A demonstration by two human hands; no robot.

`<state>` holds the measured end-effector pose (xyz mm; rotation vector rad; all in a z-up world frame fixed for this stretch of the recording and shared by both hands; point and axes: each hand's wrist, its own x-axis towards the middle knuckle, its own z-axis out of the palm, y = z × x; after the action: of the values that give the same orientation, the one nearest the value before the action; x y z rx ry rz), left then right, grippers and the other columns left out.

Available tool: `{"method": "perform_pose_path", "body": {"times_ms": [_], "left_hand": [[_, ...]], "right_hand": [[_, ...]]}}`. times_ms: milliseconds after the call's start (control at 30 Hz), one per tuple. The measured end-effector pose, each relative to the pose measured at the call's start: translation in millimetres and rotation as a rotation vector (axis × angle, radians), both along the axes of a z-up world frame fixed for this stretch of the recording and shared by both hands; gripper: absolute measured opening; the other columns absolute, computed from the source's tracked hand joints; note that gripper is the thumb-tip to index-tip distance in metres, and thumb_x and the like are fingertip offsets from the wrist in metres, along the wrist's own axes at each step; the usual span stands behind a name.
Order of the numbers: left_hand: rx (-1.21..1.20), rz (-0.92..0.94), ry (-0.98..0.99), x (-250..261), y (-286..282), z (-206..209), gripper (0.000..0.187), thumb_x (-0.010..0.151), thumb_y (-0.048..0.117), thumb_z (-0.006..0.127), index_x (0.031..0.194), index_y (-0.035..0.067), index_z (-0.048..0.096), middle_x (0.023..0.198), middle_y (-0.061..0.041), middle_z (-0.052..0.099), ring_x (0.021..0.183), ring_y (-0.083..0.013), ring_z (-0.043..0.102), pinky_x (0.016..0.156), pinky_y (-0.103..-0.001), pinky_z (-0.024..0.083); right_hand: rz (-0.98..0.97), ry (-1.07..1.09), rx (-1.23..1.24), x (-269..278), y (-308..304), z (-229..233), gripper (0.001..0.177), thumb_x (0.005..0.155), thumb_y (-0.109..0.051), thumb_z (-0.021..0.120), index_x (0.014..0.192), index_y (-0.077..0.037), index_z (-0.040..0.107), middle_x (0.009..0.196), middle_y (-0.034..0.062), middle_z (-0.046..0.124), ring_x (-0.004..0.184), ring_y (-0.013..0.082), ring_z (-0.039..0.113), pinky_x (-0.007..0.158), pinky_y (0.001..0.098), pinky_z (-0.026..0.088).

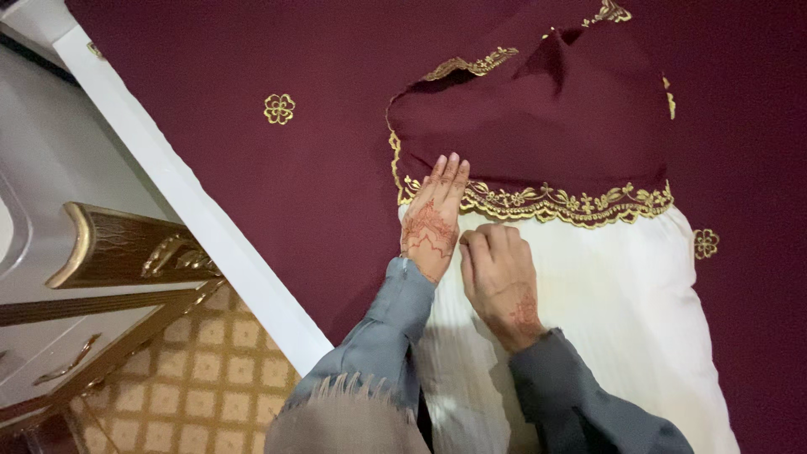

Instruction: The person places a decorative maroon pillowcase with gold trim over a white pillow on a bed, smoothing the fabric by hand to fit the pillow inside.

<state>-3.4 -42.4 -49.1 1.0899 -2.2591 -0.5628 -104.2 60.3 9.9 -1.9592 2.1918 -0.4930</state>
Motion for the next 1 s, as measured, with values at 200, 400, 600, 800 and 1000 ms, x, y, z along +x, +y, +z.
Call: {"method": "perform_pose_path", "body": {"times_ms": [200, 400, 600, 800, 1000], "left_hand": [[0.011, -0.031, 0.12, -3, -1, 2, 0.069, 0.085, 0.013, 0.058, 0.152, 0.002, 0.045, 0.158, -0.017, 0.044, 0.15, -0.0332, 0.038, 0.124, -0.046, 0.03], [-0.073, 0.044, 0.074, -16, 7, 5, 0.057, 0.094, 0.006, 0.05, 0.151, 0.004, 0.051, 0.157, -0.015, 0.051, 0.15, -0.0302, 0.045, 0.127, -0.042, 0.035], [-0.086, -0.023, 0.046, -16, 10, 33, 0.054, 0.093, 0.007, 0.052, 0.146, 0.003, 0.054, 0.155, -0.015, 0.053, 0.148, -0.0298, 0.047, 0.126, -0.042, 0.037], [-0.135, -0.09, 0.025, -24, 47, 57, 0.043, 0.1, 0.011, 0.053, 0.142, 0.004, 0.059, 0.152, -0.014, 0.057, 0.146, -0.0288, 0.053, 0.126, -0.043, 0.039], [-0.084, -0.091, 0.154, -17, 68, 54, 0.047, 0.098, 0.006, 0.053, 0.144, 0.001, 0.058, 0.154, -0.017, 0.057, 0.15, -0.031, 0.049, 0.129, -0.043, 0.037]], "right_hand": [[0.087, 0.241, -0.177, -1, -22, 10, 0.048, 0.087, -0.022, 0.066, 0.124, 0.009, 0.061, 0.121, 0.024, 0.062, 0.114, 0.0406, 0.057, 0.106, 0.0507, 0.04], [-0.019, 0.273, -0.037, -16, -41, -35, 0.045, 0.096, -0.028, 0.058, 0.129, 0.002, 0.063, 0.126, 0.0221, 0.065, 0.125, 0.0395, 0.057, 0.117, 0.0595, 0.028], [-0.069, 0.288, -0.181, -36, -43, -79, 0.048, 0.097, -0.03, 0.057, 0.133, 0.0, 0.064, 0.131, 0.0217, 0.064, 0.126, 0.0404, 0.056, 0.113, 0.0626, 0.025], [-0.317, 0.267, -0.131, -89, -36, -88, 0.045, 0.096, -0.03, 0.06, 0.129, -0.001, 0.066, 0.126, 0.0207, 0.066, 0.12, 0.0399, 0.057, 0.108, 0.0615, 0.028], [-0.286, 0.237, -0.12, -99, -39, -87, 0.042, 0.095, -0.031, 0.062, 0.125, -0.002, 0.068, 0.121, 0.0197, 0.067, 0.115, 0.0393, 0.059, 0.103, 0.0604, 0.032]]}}
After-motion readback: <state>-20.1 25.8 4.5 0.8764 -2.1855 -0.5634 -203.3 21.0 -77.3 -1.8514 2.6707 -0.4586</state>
